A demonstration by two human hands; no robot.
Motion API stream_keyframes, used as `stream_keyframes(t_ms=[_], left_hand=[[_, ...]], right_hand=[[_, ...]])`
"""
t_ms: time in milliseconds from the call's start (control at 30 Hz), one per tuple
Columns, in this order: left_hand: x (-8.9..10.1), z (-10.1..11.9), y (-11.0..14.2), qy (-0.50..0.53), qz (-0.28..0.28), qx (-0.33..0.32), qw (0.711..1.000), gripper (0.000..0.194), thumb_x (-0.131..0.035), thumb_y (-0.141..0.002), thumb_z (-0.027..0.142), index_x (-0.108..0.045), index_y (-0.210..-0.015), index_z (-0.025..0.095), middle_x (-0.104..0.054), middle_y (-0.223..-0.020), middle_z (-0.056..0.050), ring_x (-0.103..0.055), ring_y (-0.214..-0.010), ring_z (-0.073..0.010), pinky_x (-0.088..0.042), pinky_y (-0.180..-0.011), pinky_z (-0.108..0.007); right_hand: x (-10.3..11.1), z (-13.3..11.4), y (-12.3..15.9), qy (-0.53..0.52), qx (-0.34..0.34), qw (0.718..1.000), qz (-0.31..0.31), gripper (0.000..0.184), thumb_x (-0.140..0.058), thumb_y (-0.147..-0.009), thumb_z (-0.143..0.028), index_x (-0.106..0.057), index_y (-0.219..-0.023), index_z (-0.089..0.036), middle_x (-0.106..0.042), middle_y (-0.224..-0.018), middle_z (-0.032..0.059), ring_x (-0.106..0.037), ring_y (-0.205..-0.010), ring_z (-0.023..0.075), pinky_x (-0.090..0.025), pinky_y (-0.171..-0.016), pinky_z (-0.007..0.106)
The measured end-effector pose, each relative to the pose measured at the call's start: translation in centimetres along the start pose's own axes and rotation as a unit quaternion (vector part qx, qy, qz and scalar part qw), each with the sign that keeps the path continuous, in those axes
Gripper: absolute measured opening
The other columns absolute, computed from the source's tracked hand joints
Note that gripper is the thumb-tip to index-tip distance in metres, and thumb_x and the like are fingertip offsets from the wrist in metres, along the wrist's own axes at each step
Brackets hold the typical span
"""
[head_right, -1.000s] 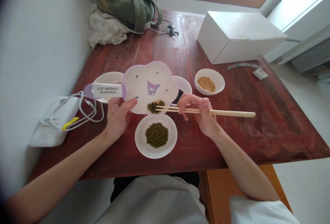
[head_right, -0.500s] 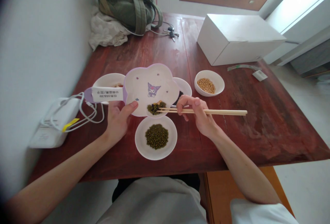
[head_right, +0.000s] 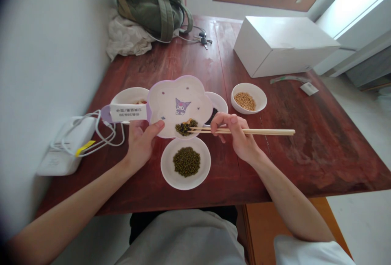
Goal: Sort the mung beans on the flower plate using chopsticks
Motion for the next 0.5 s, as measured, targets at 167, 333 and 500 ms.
stream_keyframes(t_ms=[167, 333, 500], left_hand=[[-0.08, 0.18, -0.03, -0.003, 0.007, -0.001, 1.000, 0.051, -0.089, -0.087, 0.042, -0.076, -0.131, 0.021, -0.089, -0.107, -0.008, -0.086, -0.114, -0.0309, -0.068, -0.110, -0.045], [-0.32, 0.59, -0.09, -0.013, 0.003, 0.003, 1.000, 0.054, -0.089, -0.085, 0.049, -0.076, -0.130, 0.021, -0.089, -0.106, -0.009, -0.086, -0.113, -0.0319, -0.068, -0.109, -0.047], [-0.21, 0.28, -0.03, -0.009, 0.003, 0.003, 1.000, 0.053, -0.090, -0.085, 0.047, -0.077, -0.130, 0.021, -0.089, -0.105, -0.009, -0.086, -0.112, -0.0312, -0.068, -0.108, -0.045]], right_hand=[[-0.12, -0.52, -0.09, 0.014, 0.006, 1.000, 0.020, 0.073, -0.051, -0.106, -0.080, -0.082, -0.079, -0.020, -0.067, -0.073, 0.0067, -0.056, -0.059, 0.0158, -0.042, -0.046, 0.029], [-0.16, -0.62, -0.24, 0.010, 0.005, 0.999, 0.047, 0.075, -0.053, -0.104, -0.084, -0.082, -0.075, -0.020, -0.069, -0.072, 0.0079, -0.057, -0.059, 0.0167, -0.042, -0.044, 0.029], [0.03, -0.39, -0.31, -0.019, 0.015, 0.998, 0.059, 0.074, -0.052, -0.105, -0.082, -0.082, -0.074, -0.021, -0.069, -0.072, 0.0081, -0.058, -0.058, 0.0166, -0.042, -0.043, 0.029]])
Point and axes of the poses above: each hand's wrist, its own y-axis away from the middle knuckle, its own x-axis out of the back of the hand, z = x × y, the point moved 5 cm from there along -y, towards the middle knuckle
